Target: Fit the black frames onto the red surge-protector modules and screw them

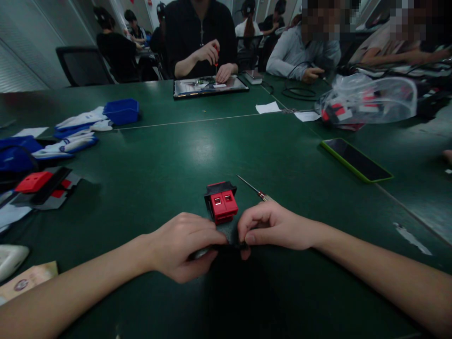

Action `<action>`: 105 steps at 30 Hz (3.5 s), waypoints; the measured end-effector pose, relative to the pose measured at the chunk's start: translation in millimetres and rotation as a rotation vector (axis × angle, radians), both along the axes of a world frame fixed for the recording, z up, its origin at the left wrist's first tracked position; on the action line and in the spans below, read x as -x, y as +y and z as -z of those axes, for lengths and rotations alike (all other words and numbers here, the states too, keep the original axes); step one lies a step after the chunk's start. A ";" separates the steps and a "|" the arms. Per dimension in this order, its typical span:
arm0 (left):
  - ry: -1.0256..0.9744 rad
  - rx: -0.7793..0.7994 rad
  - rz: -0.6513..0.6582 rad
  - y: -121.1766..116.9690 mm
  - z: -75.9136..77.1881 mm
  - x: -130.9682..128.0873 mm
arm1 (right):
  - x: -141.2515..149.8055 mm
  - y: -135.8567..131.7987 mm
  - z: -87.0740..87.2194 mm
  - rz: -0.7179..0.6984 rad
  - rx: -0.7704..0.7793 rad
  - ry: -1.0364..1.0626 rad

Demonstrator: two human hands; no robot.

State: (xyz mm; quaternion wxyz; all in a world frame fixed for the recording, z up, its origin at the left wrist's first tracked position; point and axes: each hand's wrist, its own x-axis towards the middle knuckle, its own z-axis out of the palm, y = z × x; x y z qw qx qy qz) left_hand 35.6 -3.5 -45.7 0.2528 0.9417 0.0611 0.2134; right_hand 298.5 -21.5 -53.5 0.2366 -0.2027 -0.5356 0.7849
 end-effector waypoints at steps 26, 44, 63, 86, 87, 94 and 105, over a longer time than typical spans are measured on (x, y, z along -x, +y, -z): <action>-0.048 -0.168 -0.134 1.1 0.5 -0.2 | 5.0 -14.9 6.9 0.397 -1.373 -0.359; -0.049 -0.374 -0.265 14.3 4.5 6.0 | 11.0 -8.4 7.0 0.429 -1.305 -0.332; 0.047 -0.337 -0.325 18.9 -1.4 7.1 | 14.5 -8.8 4.8 0.490 -1.312 -0.399; 0.146 -0.071 -0.516 21.8 -0.2 6.9 | 8.4 -12.0 7.3 0.558 -1.125 -0.413; 0.140 -0.067 -0.512 21.7 -0.3 6.8 | 8.5 -12.3 7.2 0.572 -1.100 -0.412; 0.128 -0.058 -0.510 21.7 -0.9 6.7 | 10.7 -10.5 6.4 0.604 -1.010 -0.426; 0.139 -0.044 -0.524 22.6 -0.5 9.0 | 6.7 -10.6 2.1 0.612 -1.223 -0.534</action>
